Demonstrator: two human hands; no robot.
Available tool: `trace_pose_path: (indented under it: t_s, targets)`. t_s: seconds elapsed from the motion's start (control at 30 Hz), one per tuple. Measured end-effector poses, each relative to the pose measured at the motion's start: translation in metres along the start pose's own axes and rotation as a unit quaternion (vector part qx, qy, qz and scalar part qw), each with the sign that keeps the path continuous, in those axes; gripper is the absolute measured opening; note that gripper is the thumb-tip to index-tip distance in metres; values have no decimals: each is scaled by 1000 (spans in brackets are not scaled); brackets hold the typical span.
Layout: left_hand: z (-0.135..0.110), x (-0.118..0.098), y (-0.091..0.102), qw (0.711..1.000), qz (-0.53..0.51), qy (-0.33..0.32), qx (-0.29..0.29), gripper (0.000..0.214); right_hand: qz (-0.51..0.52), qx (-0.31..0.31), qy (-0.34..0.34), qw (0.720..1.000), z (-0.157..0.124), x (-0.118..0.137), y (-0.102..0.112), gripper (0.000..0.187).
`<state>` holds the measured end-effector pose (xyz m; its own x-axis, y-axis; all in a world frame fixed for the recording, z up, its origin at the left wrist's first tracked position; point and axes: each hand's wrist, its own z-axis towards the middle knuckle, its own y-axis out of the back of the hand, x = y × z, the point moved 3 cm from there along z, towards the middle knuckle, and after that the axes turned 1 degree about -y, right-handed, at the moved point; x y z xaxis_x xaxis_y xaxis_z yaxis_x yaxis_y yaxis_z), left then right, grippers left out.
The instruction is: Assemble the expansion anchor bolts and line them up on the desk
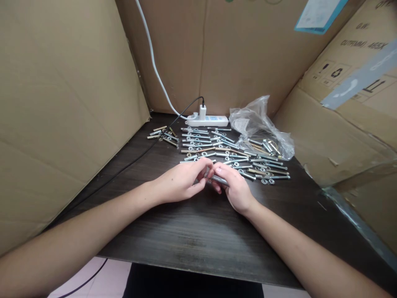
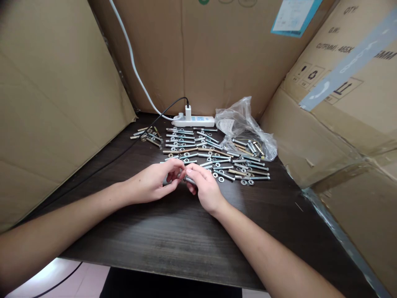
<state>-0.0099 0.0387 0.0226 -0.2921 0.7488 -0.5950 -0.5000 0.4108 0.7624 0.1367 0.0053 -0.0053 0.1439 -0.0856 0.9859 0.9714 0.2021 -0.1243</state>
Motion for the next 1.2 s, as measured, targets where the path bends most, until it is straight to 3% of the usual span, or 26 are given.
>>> trace_pose_path:
  t_s: [0.27, 0.5, 0.83, 1.2]
  targets:
    - [2, 7, -2, 989, -141, 30, -21, 14, 47, -6, -1, 999, 0, -3, 6, 26]
    - [4, 11, -3, 994, -87, 36, 56, 32, 96, 0, -24, 995, 0, -3, 5, 27]
    - [3, 16, -2, 993, -111, 31, 39, 37, 87, 11, -54, 995, 0, -5, 2, 10]
    - [4, 16, -1, 995, -82, 41, 44, 35, -21, 2, -15, 1000, 1, -4, 4, 21]
